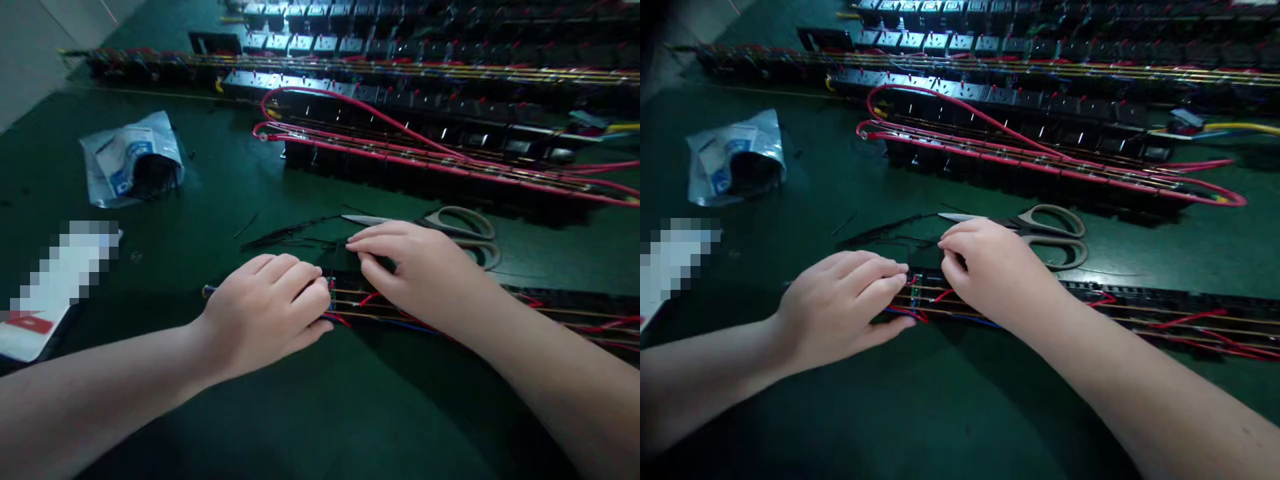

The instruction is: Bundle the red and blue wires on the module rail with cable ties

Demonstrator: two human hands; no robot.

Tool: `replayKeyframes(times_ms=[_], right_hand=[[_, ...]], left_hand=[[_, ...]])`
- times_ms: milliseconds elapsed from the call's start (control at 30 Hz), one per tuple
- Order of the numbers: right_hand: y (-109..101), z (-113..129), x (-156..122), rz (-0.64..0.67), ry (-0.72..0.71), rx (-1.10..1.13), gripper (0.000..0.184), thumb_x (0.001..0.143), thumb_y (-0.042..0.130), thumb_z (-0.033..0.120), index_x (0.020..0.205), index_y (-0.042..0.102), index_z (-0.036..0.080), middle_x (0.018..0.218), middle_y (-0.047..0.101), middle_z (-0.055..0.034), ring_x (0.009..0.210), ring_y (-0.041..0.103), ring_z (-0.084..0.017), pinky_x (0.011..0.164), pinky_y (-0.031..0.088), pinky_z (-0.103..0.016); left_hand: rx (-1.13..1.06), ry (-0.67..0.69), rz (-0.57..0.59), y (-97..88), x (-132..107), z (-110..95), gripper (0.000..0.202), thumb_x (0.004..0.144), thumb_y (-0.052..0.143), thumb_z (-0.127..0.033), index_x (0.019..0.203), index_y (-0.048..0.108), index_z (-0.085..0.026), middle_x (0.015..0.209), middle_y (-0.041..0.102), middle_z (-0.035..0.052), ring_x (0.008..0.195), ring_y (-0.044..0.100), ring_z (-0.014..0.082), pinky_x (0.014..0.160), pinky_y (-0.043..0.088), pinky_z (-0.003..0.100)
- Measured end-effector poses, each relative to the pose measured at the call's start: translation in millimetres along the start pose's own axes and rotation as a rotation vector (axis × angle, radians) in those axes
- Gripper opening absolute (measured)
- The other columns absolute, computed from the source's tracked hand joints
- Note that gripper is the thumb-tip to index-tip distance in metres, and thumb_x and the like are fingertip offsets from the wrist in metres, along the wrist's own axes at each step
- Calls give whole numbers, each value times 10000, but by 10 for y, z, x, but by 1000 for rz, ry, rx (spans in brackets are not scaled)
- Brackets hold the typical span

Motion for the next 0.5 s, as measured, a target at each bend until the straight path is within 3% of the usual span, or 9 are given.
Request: replayKeyframes(times_ms=[233,367,500], right_hand=[[6,-218,61,18,256,92,190,812,634,171,967,741,198,825,742,-20,709,673,-176,647,518,-289],[41,-231,126,91,270,45,82,810,650,194,828,728,214,748,705,-6,668,627,-168,607,454,-285],[39,-192,150,80,237,3,110,830,618,174,770,707,198,781,707,-29,681,611,-172,623,424,-295]], left_hand=[[10,6,-5,-27,-3,10,251,923,616,-379,1043,580,-162,1049,724,63,925,676,222,729,551,348],[0,-17,-4,-38,11,-4,243,929,609,-373,1038,577,-158,1040,723,75,913,674,223,739,558,350],[-1,-22,12,-33,13,-5,255,931,606,-384,1038,574,-155,1043,721,83,914,676,228,726,560,348]])
Point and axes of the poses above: each hand's wrist, its own x-axis towards the middle knuckle, its own y-axis out of the palm, z = x × y, the point moved 5 cm from there along x, towards the middle knuckle
